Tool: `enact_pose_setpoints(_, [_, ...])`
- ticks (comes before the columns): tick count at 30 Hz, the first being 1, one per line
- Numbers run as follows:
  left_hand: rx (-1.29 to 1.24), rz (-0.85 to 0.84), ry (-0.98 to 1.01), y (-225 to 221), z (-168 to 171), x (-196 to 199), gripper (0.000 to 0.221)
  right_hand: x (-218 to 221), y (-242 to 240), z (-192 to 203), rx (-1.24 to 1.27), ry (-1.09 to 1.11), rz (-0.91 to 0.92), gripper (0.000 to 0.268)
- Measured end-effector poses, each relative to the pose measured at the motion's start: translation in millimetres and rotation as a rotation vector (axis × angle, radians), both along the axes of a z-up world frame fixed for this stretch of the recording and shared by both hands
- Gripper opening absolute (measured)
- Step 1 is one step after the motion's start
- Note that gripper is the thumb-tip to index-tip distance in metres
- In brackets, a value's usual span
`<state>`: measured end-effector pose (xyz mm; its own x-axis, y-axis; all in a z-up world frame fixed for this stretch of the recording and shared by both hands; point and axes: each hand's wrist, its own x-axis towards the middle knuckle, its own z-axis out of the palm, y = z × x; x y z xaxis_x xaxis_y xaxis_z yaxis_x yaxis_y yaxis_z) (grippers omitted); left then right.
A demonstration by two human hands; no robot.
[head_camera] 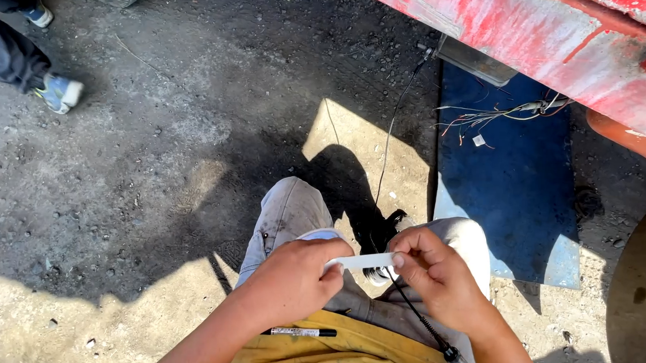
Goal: The person repairs and insulates electrical wiring under a vehicle by applying electrical tape.
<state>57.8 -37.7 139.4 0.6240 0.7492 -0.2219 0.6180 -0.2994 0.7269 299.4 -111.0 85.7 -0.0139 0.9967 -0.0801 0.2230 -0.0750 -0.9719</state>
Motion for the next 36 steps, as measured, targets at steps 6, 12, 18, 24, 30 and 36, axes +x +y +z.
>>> enact_pose_setpoints(6, [-0.063, 0.023, 0.031, 0, 3, 8, 0.015, 13, 6, -11, -0.026, 0.173, -0.01, 0.01])
enact_pose_setpoints(12, [-0.118, 0.039, 0.038, 1, 9, 5, 0.023, 8, 6, -14, -0.117, 0.247, -0.044, 0.019])
enact_pose_setpoints(18, [-0.158, 0.102, 0.014, -1, 12, 3, 0.02, 9, 7, -22, -0.226, 0.433, -0.096, 0.029])
enact_pose_setpoints(24, [-0.043, 0.127, -0.03, -2, 1, 2, 0.017, -5, 15, 3, -0.153, 0.202, -0.157, 0.039])
enact_pose_setpoints(30, [0.058, 0.112, -0.031, -3, -1, 5, 0.016, -35, 16, 41, 0.135, -0.273, 0.094, 0.035])
enact_pose_setpoints(36, [0.12, 0.12, -0.057, -7, -1, 3, 0.015, -41, 21, 35, 0.153, -0.369, 0.041, 0.016])
